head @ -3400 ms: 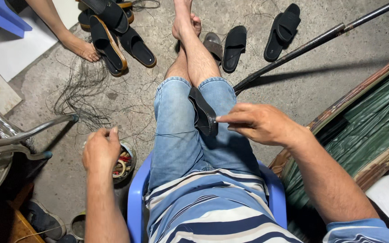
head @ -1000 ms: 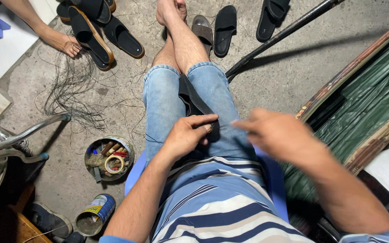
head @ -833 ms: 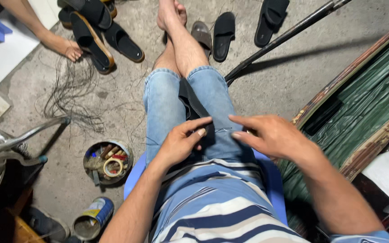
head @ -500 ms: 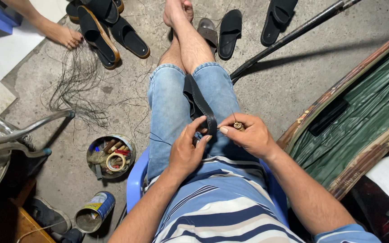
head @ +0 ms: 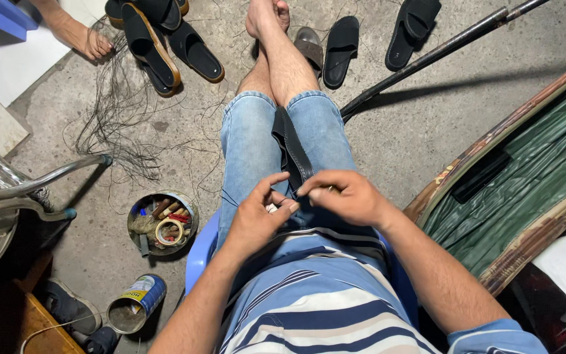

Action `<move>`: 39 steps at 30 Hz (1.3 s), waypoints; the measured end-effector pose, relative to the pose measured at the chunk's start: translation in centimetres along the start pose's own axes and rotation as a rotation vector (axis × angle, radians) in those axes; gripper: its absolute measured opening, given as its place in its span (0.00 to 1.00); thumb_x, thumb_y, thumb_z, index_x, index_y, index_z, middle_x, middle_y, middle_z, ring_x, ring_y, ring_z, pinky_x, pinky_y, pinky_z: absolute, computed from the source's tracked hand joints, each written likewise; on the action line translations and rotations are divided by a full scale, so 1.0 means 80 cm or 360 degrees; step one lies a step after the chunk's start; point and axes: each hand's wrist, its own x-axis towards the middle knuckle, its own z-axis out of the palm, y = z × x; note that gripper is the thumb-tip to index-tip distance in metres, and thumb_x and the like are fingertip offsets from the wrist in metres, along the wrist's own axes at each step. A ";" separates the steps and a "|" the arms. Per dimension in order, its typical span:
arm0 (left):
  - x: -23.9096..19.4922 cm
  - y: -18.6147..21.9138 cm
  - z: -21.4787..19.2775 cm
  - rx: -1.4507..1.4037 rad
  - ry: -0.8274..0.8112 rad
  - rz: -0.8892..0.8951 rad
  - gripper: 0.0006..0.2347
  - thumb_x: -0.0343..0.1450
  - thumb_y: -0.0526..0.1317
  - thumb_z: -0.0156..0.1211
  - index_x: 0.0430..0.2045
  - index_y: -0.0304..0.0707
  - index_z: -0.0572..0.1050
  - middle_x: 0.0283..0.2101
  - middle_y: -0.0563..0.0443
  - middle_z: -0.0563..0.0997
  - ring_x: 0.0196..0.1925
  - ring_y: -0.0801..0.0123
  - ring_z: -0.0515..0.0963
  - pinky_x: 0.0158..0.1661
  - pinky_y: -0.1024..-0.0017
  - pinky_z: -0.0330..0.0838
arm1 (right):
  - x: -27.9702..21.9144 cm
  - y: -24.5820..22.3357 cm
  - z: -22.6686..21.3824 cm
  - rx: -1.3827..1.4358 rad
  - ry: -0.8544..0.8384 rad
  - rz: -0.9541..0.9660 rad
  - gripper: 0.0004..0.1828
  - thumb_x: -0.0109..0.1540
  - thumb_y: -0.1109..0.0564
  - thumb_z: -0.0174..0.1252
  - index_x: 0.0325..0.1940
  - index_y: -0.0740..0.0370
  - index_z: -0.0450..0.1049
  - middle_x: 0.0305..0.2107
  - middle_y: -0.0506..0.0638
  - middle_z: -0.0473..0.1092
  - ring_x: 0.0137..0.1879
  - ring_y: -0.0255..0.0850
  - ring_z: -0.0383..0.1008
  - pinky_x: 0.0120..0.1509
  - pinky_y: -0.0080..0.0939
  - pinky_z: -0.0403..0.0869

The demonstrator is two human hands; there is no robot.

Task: The person is seated and sewing a black slip-on shoe using a needle and thread. They repeatedly push the needle through the shoe's edge and pull the thread tight to secure the stitching. The person occasionally adjusts the shoe's position on their lap to access different areas.

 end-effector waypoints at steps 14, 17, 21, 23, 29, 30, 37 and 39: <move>-0.004 0.032 -0.011 0.0184 -0.0028 0.0113 0.10 0.68 0.43 0.50 0.37 0.47 0.77 0.34 0.55 0.82 0.28 0.75 0.77 0.30 0.80 0.69 | -0.018 -0.039 -0.142 0.1481 0.1134 0.0048 0.10 0.53 0.55 0.49 0.19 0.49 0.58 0.10 0.37 0.47 0.14 0.23 0.49 0.15 0.19 0.51; -0.009 0.030 -0.015 0.0561 -0.0143 0.0226 0.14 0.67 0.46 0.46 0.41 0.46 0.75 0.42 0.57 0.81 0.45 0.73 0.78 0.45 0.76 0.67 | -0.026 -0.034 -0.194 0.0912 0.2076 -0.0185 0.04 0.48 0.60 0.52 0.24 0.55 0.64 0.19 0.44 0.63 0.12 0.27 0.54 0.12 0.24 0.52; -0.012 0.038 -0.018 0.0655 -0.0183 0.0201 0.13 0.69 0.41 0.48 0.44 0.45 0.74 0.38 0.41 0.80 0.43 0.45 0.77 0.43 0.54 0.70 | -0.013 -0.008 -0.135 -0.0278 0.1557 -0.0425 0.16 0.50 0.59 0.58 0.42 0.61 0.73 0.38 0.55 0.75 0.28 0.41 0.64 0.29 0.36 0.62; -0.014 0.038 -0.018 0.0716 -0.0204 0.0207 0.12 0.69 0.42 0.48 0.43 0.46 0.75 0.38 0.42 0.80 0.42 0.47 0.78 0.43 0.55 0.71 | -0.018 0.004 -0.069 -0.0694 0.0933 -0.0531 0.18 0.51 0.61 0.59 0.46 0.62 0.72 0.42 0.59 0.72 0.40 0.49 0.67 0.42 0.44 0.66; -0.036 0.061 -0.037 -0.0018 -0.0475 0.0741 0.06 0.66 0.37 0.54 0.27 0.40 0.79 0.54 0.38 0.70 0.56 0.48 0.68 0.54 0.58 0.60 | 0.002 0.034 -0.029 -0.0725 0.0240 -0.0090 0.05 0.55 0.56 0.59 0.35 0.54 0.77 0.16 0.49 0.71 0.25 0.39 0.69 0.29 0.37 0.69; -0.048 0.064 -0.039 -0.0483 -0.0585 0.0820 0.04 0.64 0.35 0.57 0.23 0.39 0.80 0.60 0.37 0.65 0.62 0.52 0.64 0.58 0.62 0.54 | 0.000 0.039 -0.031 -0.0558 0.0211 0.0022 0.05 0.54 0.56 0.60 0.34 0.53 0.78 0.12 0.47 0.68 0.21 0.30 0.63 0.24 0.33 0.65; -0.002 0.065 -0.020 0.0233 -0.0260 0.0584 0.20 0.59 0.42 0.67 0.41 0.33 0.74 0.47 0.35 0.76 0.54 0.46 0.71 0.53 0.56 0.63 | -0.003 0.072 -0.040 0.0217 0.0121 0.0220 0.08 0.55 0.64 0.56 0.37 0.70 0.75 0.06 0.52 0.63 0.08 0.32 0.59 0.11 0.26 0.57; 0.006 0.057 -0.005 0.0576 -0.0179 0.0473 0.15 0.65 0.47 0.58 0.44 0.47 0.75 0.35 0.42 0.81 0.42 0.50 0.78 0.43 0.58 0.71 | -0.005 0.089 -0.037 0.0316 0.0170 0.0119 0.07 0.54 0.67 0.56 0.36 0.72 0.74 0.04 0.50 0.61 0.08 0.31 0.58 0.12 0.24 0.56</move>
